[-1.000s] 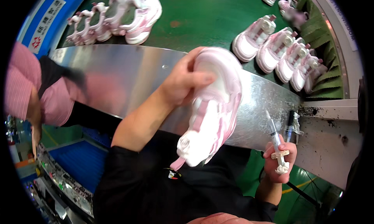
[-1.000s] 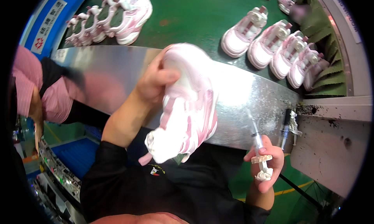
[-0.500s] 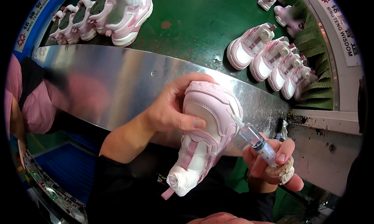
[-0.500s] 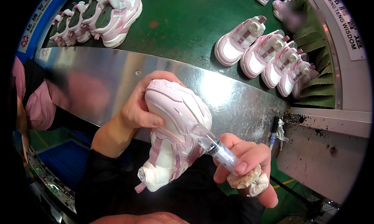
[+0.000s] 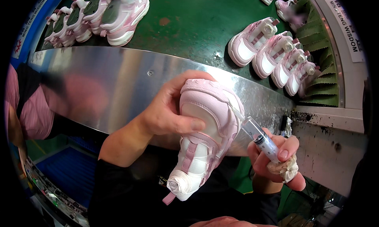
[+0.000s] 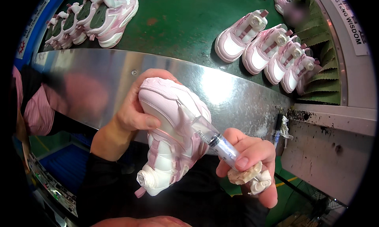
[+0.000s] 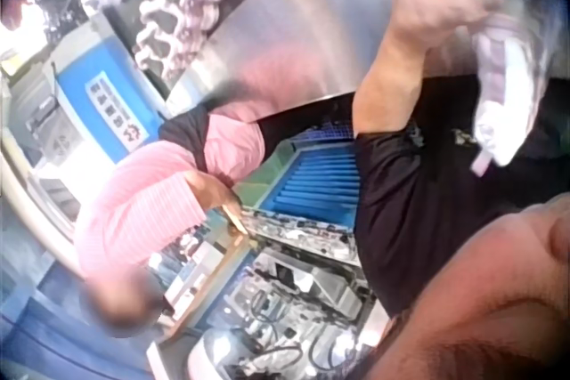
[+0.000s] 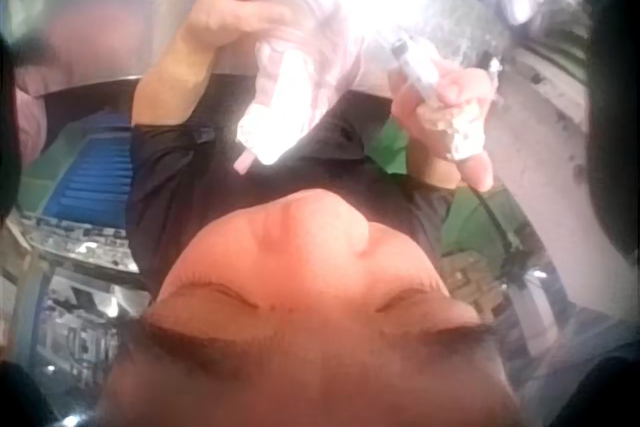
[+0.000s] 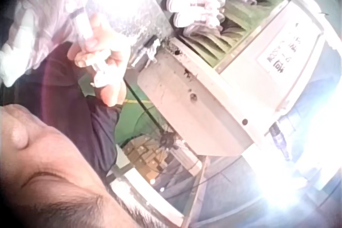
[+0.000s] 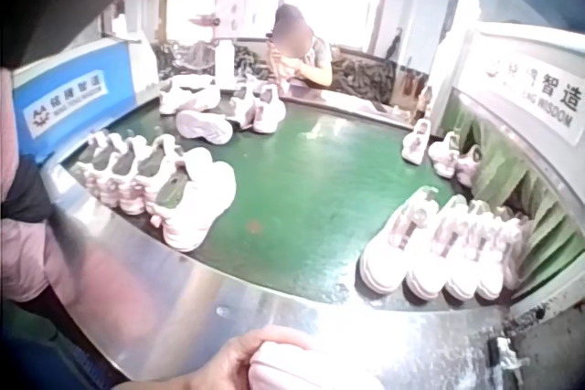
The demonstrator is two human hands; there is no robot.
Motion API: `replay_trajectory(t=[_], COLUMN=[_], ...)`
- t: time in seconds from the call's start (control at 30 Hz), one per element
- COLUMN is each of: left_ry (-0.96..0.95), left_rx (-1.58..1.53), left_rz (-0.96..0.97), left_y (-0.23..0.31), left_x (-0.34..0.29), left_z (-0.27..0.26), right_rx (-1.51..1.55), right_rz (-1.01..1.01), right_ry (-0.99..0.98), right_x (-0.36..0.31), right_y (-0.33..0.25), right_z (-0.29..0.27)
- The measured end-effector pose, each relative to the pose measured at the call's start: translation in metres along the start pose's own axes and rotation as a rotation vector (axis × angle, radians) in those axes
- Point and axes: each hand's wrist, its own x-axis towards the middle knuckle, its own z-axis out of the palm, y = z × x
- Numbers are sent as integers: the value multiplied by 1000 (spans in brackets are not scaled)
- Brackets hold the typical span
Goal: The person injects a clear liquid into the sole of pink and white sneakers using a syringe. They handle each shoe one at a time, insert the needle into the sole, and then place the shoe back on the conveyor belt.
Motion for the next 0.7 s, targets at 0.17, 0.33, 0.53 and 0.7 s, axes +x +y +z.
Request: replay_trajectory(t=[0.17,0.33,0.53,0.7], left_ry=[45,109,53,88], left_rx=[47,69,-101,-130], left_rz=[-28,-6,9,-35], left_y=[2,1,-8,-6], left_x=[0,2,4,6], left_z=[-1,-3,-16,-18], right_rx=[-2,1,13,17], right_rz=[-8,9,-23,3], right_ry=[2,-23,-9,13], right_x=[0,-8,-33,-48], right_y=[4,3,11,18], right_z=[-1,-8,-21,-25])
